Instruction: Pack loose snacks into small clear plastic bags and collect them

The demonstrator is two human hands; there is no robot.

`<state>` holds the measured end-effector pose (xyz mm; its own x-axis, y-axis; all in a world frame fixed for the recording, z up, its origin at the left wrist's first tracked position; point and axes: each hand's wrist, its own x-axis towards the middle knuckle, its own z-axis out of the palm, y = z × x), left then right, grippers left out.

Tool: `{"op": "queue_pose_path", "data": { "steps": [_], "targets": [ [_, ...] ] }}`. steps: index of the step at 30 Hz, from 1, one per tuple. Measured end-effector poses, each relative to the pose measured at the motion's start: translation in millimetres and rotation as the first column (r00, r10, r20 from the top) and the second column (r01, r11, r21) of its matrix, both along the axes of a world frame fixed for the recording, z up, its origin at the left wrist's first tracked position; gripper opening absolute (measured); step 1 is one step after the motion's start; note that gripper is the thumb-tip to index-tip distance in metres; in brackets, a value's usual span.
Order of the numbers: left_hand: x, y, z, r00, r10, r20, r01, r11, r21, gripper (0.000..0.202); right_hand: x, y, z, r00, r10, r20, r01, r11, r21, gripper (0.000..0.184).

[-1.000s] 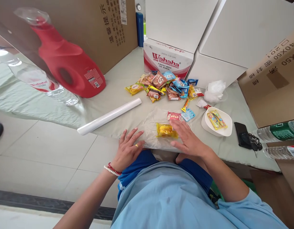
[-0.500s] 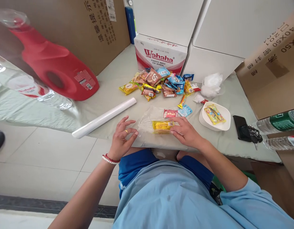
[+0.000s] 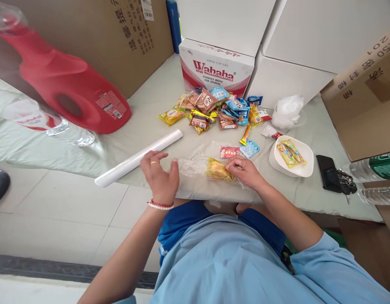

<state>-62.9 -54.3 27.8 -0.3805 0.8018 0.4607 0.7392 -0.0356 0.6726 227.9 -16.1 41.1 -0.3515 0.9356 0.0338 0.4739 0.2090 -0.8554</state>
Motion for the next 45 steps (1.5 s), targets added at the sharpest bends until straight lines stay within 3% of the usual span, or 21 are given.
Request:
{"op": "queue_pose_path", "data": {
  "steps": [1,3,5,7,11,14,18,21,23,26,29,31,34,36,39,42,45],
  "targets": [
    [7,-10,7.1,0.999,-0.007,-0.043,0.009,0.998,0.062,0.028,-1,-1,0.4,1.0,-0.007,-0.006,0.007,1.0,-0.009,0.029],
    [27,-28,19.1,0.968,-0.196,-0.155,0.216,0.968,0.126,0.028,-4,-2,1.6,1.0,-0.003,-0.018,0.002,1.0,-0.015,0.029],
    [50,-36,25.6,0.839,-0.457,-0.296,0.487,0.873,0.032,0.029,-5,-2,3.1,1.0,0.013,-0.025,-0.013,1.0,-0.016,0.031],
    [71,-30,25.6,0.743,-0.566,-0.358,0.574,0.813,-0.095,0.032,-4,-2,4.9,0.999,0.033,-0.026,-0.034,0.999,-0.023,0.032],
    [89,-3,15.1,0.731,-0.577,-0.363,0.536,0.816,-0.218,0.03,6,-1,14.8,1.0,-0.004,0.021,0.005,0.998,-0.069,0.036],
    [87,7,9.7,0.738,-0.569,-0.364,0.521,0.822,-0.228,0.028,21,-9,27.6,0.998,-0.04,0.04,0.047,0.978,-0.202,0.039],
    [83,6,10.5,0.714,-0.594,-0.37,0.547,0.803,-0.235,0.029,52,-20,40.4,0.998,0.048,0.032,-0.032,0.919,-0.393,0.039],
    [85,6,12.7,0.675,-0.634,-0.378,0.574,0.773,-0.271,0.029,78,-11,44.4,0.983,0.12,0.136,-0.051,0.901,-0.431,0.039],
    [86,7,14.0,0.656,-0.648,-0.387,0.579,0.761,-0.292,0.029,87,8,45.3,0.952,0.149,0.268,-0.037,0.923,-0.382,0.034],
    [87,8,15.6,0.639,-0.645,-0.419,0.57,0.763,-0.306,0.028,74,49,42.3,0.872,0.069,0.485,-0.01,0.992,-0.123,0.027],
    [88,6,17.0,0.634,-0.606,-0.481,0.528,0.793,-0.304,0.027,37,90,33.4,0.792,0.015,0.611,-0.061,0.997,0.055,0.03],
    [88,4,17.5,0.63,-0.579,-0.517,0.49,0.813,-0.314,0.028,12,111,26.0,0.767,0.064,0.638,-0.063,0.998,-0.025,0.032],
    [89,2,17.8,0.6,-0.599,-0.53,0.489,0.799,-0.35,0.031,-10,128,17.7,0.811,0.199,0.55,-0.064,0.965,-0.255,0.021],
    [89,2,17.8,0.581,-0.625,-0.522,0.511,0.779,-0.363,0.032,-13,133,17.3,0.871,0.226,0.435,-0.09,0.946,-0.312,0.016],
    [89,2,17.8,0.565,-0.644,-0.516,0.53,0.762,-0.372,0.033,-9,131,27.5,0.91,0.244,0.336,-0.163,0.954,-0.251,0.016],
    [89,3,17.8,0.542,-0.654,-0.528,0.528,0.754,-0.392,0.033,-5,115,47.2,0.862,0.265,0.432,-0.242,0.964,-0.107,0.015],
    [90,3,17.9,0.52,-0.663,-0.539,0.52,0.746,-0.416,0.031,-8,86,65.6,0.775,0.203,0.599,-0.276,0.961,0.032,0.017]
  ]
}}
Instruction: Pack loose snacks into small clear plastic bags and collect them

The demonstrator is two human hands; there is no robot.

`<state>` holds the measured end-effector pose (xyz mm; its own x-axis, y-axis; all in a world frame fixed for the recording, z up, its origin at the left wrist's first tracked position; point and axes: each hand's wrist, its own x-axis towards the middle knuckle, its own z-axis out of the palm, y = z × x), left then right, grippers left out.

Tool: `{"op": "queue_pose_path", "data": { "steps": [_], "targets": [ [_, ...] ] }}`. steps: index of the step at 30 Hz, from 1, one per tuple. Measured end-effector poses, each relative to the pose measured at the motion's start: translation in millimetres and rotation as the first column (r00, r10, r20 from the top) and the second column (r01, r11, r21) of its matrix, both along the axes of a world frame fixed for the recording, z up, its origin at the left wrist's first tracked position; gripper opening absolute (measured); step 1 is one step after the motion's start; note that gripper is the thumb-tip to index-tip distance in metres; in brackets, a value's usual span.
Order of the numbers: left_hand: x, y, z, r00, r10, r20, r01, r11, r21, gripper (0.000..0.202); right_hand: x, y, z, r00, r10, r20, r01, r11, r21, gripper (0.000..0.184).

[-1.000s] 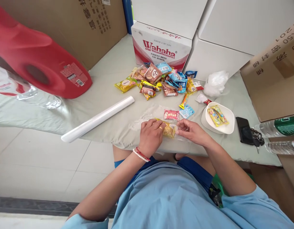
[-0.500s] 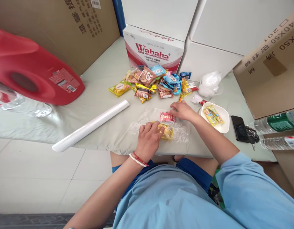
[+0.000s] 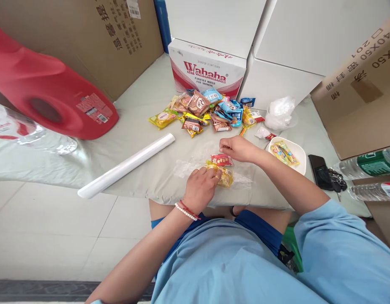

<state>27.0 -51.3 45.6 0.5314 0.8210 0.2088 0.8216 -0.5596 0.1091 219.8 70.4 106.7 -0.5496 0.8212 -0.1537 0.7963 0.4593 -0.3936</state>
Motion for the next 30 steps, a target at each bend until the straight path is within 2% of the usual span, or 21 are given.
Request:
{"op": "queue_pose_path", "data": {
  "steps": [2,5,10,13,15,17,22,24,26,27,28,30],
  "targets": [
    [1,0,-0.3,1.0,0.004,-0.006,-0.004,1.0,0.002,0.031,-5,-24,6.2,0.997,0.0,0.083,-0.008,0.996,0.094,0.021],
    [3,0,-1.9,0.999,0.032,0.007,-0.032,0.999,-0.004,0.027,-14,-60,2.7,0.991,0.019,0.134,-0.039,0.988,0.149,0.025],
    [1,-1,-12.3,0.991,0.097,0.094,-0.091,0.993,-0.071,0.03,-22,-104,-25.8,0.996,0.006,0.086,-0.022,0.981,0.19,0.032],
    [-1,-2,-22.2,0.953,0.142,0.268,-0.117,0.987,-0.107,0.029,-25,-117,-45.8,0.999,-0.028,-0.03,0.035,0.965,0.258,0.037],
    [-1,-3,-27.9,0.877,0.2,0.436,-0.144,0.977,-0.159,0.029,-28,-121,-57.7,0.995,-0.015,-0.098,0.045,0.948,0.314,0.04],
    [0,-3,-31.9,0.77,0.266,0.58,-0.158,0.96,-0.232,0.03,-30,-125,-67.2,0.99,0.001,-0.143,0.053,0.926,0.373,0.041],
    [1,-2,-37.7,0.512,0.382,0.77,-0.081,0.913,-0.399,0.025,-34,-128,-76.3,0.982,0.007,-0.191,0.078,0.897,0.435,0.04],
    [-3,-1,-38.8,0.338,0.47,0.815,0.011,0.864,-0.503,0.018,-35,-129,-76.1,0.983,0.006,-0.182,0.074,0.898,0.434,0.041],
    [-10,1,-37.5,0.153,0.571,0.807,0.145,0.794,-0.59,0.023,-35,-130,-76.0,0.988,0.003,-0.156,0.064,0.905,0.422,0.041],
    [-13,2,-35.4,0.094,0.609,0.788,0.192,0.765,-0.614,0.027,-35,-131,-76.3,0.99,-0.002,-0.138,0.059,0.91,0.411,0.041],
    [-15,4,-32.3,0.074,0.632,0.771,0.206,0.747,-0.632,0.03,-36,-133,-77.0,0.993,-0.007,-0.119,0.054,0.915,0.399,0.041],
    [-17,9,-23.7,0.142,0.648,0.748,0.123,0.738,-0.663,0.039,-37,-136,-78.9,0.996,-0.024,-0.09,0.056,0.923,0.381,0.041]
  ]
}}
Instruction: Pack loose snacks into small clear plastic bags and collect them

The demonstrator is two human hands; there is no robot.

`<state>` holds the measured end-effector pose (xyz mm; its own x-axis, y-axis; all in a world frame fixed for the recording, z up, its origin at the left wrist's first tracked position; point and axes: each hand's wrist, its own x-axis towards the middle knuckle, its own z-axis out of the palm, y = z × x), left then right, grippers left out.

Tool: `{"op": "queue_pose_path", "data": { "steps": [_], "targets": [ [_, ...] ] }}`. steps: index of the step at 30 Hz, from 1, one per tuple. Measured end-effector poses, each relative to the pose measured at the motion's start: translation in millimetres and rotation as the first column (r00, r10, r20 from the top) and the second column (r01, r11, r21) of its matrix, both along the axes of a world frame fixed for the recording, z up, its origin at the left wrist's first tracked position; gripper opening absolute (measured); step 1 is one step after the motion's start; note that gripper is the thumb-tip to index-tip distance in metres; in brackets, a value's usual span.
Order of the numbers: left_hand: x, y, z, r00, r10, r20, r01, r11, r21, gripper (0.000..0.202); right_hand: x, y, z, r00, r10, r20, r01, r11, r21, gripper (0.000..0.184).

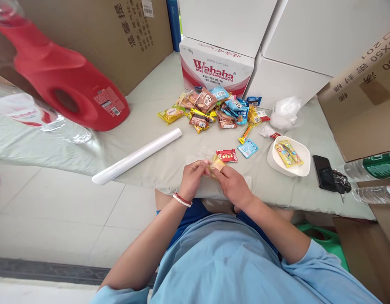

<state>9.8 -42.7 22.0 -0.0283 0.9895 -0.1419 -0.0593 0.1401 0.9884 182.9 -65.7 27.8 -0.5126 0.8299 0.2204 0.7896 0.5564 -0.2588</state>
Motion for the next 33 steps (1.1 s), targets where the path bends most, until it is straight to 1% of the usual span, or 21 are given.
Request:
{"op": "queue_pose_path", "data": {
  "steps": [1,3,4,6,8,10,13,14,16,18,19,20,21,22,24,25,26,27,28,30,33],
  "targets": [
    [0,3,4.8,0.995,0.018,-0.103,-0.019,1.0,-0.002,0.041,-1,-1,-1.0,1.0,-0.008,0.005,0.008,1.0,-0.008,0.041],
    [3,10,13.2,0.949,0.055,-0.31,-0.057,0.998,0.002,0.037,-2,-3,-2.3,1.0,-0.022,-0.007,0.021,1.0,-0.023,0.04],
    [3,13,15.9,0.92,0.078,-0.384,-0.08,0.997,0.009,0.033,-3,-4,-2.3,1.0,-0.026,-0.016,0.025,0.999,-0.031,0.04],
    [1,16,17.2,0.88,0.128,-0.458,-0.126,0.991,0.035,0.029,-3,-4,-1.0,0.999,-0.023,-0.03,0.022,0.999,-0.045,0.041],
    [-7,15,12.8,0.868,0.148,-0.474,-0.151,0.988,0.032,0.029,-3,-3,1.6,0.999,-0.005,-0.036,0.003,0.999,-0.05,0.043],
    [-21,8,5.4,0.844,0.139,-0.519,-0.179,0.983,-0.028,0.027,-2,-2,4.5,0.999,0.002,-0.048,-0.004,0.998,-0.056,0.043],
    [-43,-5,-2.9,0.735,0.147,-0.662,-0.265,0.961,-0.081,0.027,1,1,7.3,0.997,-0.03,-0.067,0.025,0.996,-0.084,0.044],
    [-48,-8,-3.4,0.695,0.125,-0.708,-0.261,0.961,-0.087,0.033,2,3,7.6,0.997,-0.035,-0.068,0.028,0.995,-0.099,0.045],
    [-54,-11,-0.7,0.623,0.018,-0.782,-0.189,0.974,-0.128,0.049,3,6,6.9,0.997,-0.027,-0.07,0.019,0.992,-0.126,0.047],
    [-52,-9,5.1,0.561,-0.1,-0.822,-0.114,0.974,-0.196,0.06,6,10,4.7,0.996,-0.014,-0.087,0.002,0.991,-0.136,0.047],
    [-49,-6,8.3,0.547,-0.13,-0.827,-0.097,0.972,-0.216,0.062,7,11,3.2,0.994,-0.012,-0.106,-0.003,0.991,-0.134,0.047],
    [-44,-3,11.4,0.554,-0.139,-0.821,-0.086,0.971,-0.222,0.064,8,12,1.5,0.991,-0.01,-0.133,-0.007,0.992,-0.129,0.047],
    [-39,1,14.2,0.587,-0.131,-0.799,-0.082,0.972,-0.22,0.065,10,13,-0.2,0.986,-0.006,-0.167,-0.015,0.992,-0.124,0.047],
    [-33,6,16.4,0.645,-0.11,-0.756,-0.088,0.972,-0.216,0.066,11,13,-1.8,0.979,-0.001,-0.204,-0.024,0.992,-0.12,0.046],
    [-23,16,19.5,0.793,-0.029,-0.609,-0.139,0.964,-0.227,0.067,14,13,-4.2,0.965,0.012,-0.263,-0.044,0.992,-0.117,0.046],
    [-19,20,20.3,0.854,0.022,-0.519,-0.173,0.954,-0.244,0.07,15,13,-5.0,0.959,0.02,-0.283,-0.055,0.992,-0.116,0.046],
    [-16,24,20.7,0.899,0.073,-0.432,-0.203,0.943,-0.263,0.076,15,13,-5.4,0.955,0.028,-0.294,-0.064,0.992,-0.113,0.046],
    [-14,28,20.8,0.927,0.112,-0.358,-0.22,0.936,-0.276,0.08,16,13,-5.4,0.954,0.034,-0.298,-0.07,0.992,-0.109,0.046],
    [-14,31,20.7,0.944,0.133,-0.302,-0.222,0.933,-0.283,0.078,16,13,-5.2,0.953,0.039,-0.3,-0.073,0.992,-0.105,0.045],
    [-16,35,20.4,0.961,0.14,-0.238,-0.205,0.94,-0.274,0.061,14,13,-4.1,0.954,0.042,-0.297,-0.076,0.992,-0.104,0.044],
    [-16,35,22.1,0.965,0.152,-0.215,-0.201,0.952,-0.229,0.031,10,12,-1.0,0.967,0.026,-0.254,-0.058,0.991,-0.121,0.043]
  ]
}}
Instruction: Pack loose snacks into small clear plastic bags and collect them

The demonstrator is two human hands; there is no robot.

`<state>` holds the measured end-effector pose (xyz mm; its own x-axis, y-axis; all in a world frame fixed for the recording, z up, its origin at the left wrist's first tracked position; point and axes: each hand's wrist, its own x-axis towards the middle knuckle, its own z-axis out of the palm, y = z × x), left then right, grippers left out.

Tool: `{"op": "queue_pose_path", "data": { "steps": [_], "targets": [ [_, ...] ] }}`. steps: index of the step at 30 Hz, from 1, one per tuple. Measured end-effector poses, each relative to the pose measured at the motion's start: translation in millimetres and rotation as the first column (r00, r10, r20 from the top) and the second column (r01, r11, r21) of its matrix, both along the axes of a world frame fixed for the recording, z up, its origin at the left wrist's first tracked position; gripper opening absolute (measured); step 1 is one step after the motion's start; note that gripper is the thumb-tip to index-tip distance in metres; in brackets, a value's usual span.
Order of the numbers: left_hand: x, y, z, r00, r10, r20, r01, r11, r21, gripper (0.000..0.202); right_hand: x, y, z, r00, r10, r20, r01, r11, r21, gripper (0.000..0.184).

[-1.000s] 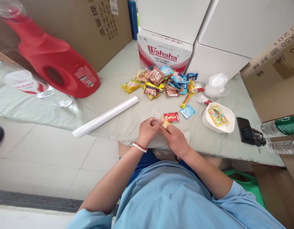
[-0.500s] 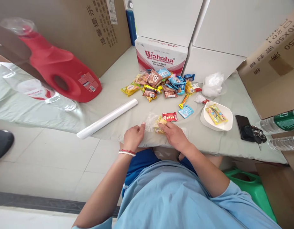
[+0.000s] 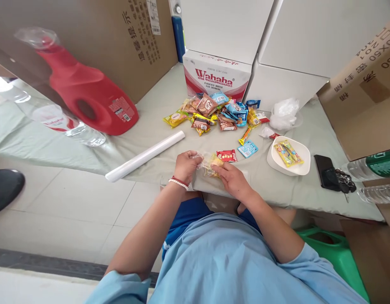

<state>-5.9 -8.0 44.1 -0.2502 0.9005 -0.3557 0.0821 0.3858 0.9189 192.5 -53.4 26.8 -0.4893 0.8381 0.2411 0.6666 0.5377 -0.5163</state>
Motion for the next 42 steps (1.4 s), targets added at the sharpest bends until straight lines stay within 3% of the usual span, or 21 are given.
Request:
{"op": "queue_pose_path", "data": {
  "steps": [3,7,13,17,21,25,26,28,30,32,33,35,38,40,42],
  "targets": [
    [11,-8,4.1,0.977,-0.066,-0.203,0.102,0.98,0.171,0.012,-6,-3,3.0,0.998,-0.015,0.066,0.015,1.0,-0.01,0.041],
    [34,-24,6.9,0.783,-0.139,-0.606,0.408,0.85,0.332,0.023,-10,-9,2.3,0.992,-0.049,0.113,0.05,0.999,0.001,0.035],
    [41,-50,-1.9,0.714,-0.15,-0.684,0.557,0.714,0.425,0.038,-13,-13,-4.7,0.997,-0.077,-0.026,0.078,0.996,0.031,0.038],
    [36,-61,-14.1,0.63,-0.16,-0.76,0.65,0.644,0.403,0.047,-8,-25,-2.1,0.993,-0.098,0.062,0.095,0.994,0.06,0.036],
    [39,-63,-23.6,0.562,-0.127,-0.817,0.639,0.694,0.333,0.046,17,-52,3.9,0.989,-0.013,0.149,0.0,0.996,0.085,0.037],
    [51,-68,-27.9,0.501,-0.055,-0.864,0.59,0.752,0.295,0.044,59,-77,7.5,0.999,0.046,0.0,-0.046,0.99,-0.131,0.029],
    [53,-70,-28.6,0.497,-0.038,-0.867,0.582,0.756,0.3,0.043,70,-78,8.4,0.997,-0.005,-0.074,-0.01,0.981,-0.195,0.027],
    [57,-72,-30.5,0.492,-0.014,-0.87,0.571,0.76,0.31,0.042,88,-70,10.1,0.948,-0.243,-0.204,0.182,0.943,-0.277,0.026],
    [59,-72,-33.1,0.478,0.001,-0.878,0.567,0.763,0.31,0.041,99,-52,9.9,0.81,-0.516,-0.278,0.436,0.848,-0.302,0.035],
    [60,-72,-36.1,0.458,0.022,-0.889,0.571,0.759,0.313,0.04,100,-29,6.2,0.71,-0.646,-0.279,0.559,0.759,-0.333,0.048],
    [60,-72,-37.5,0.449,0.033,-0.893,0.575,0.754,0.318,0.04,97,-19,3.0,0.713,-0.656,-0.247,0.56,0.745,-0.362,0.054],
    [60,-72,-39.7,0.44,0.047,-0.897,0.583,0.745,0.325,0.041,88,-6,-4.5,0.787,-0.602,-0.135,0.5,0.751,-0.432,0.06],
    [59,-73,-40.6,0.434,0.02,-0.901,0.592,0.748,0.301,0.043,76,-5,-11.3,0.881,-0.472,-0.024,0.412,0.791,-0.452,0.035],
    [58,-73,-40.0,0.437,-0.017,-0.899,0.596,0.755,0.275,0.043,76,-11,-8.0,0.875,-0.483,-0.037,0.435,0.817,-0.378,0.023],
    [58,-73,-39.4,0.45,-0.046,-0.892,0.596,0.759,0.261,0.042,78,-18,2.2,0.848,-0.526,-0.072,0.481,0.818,-0.316,0.023]
  ]
}}
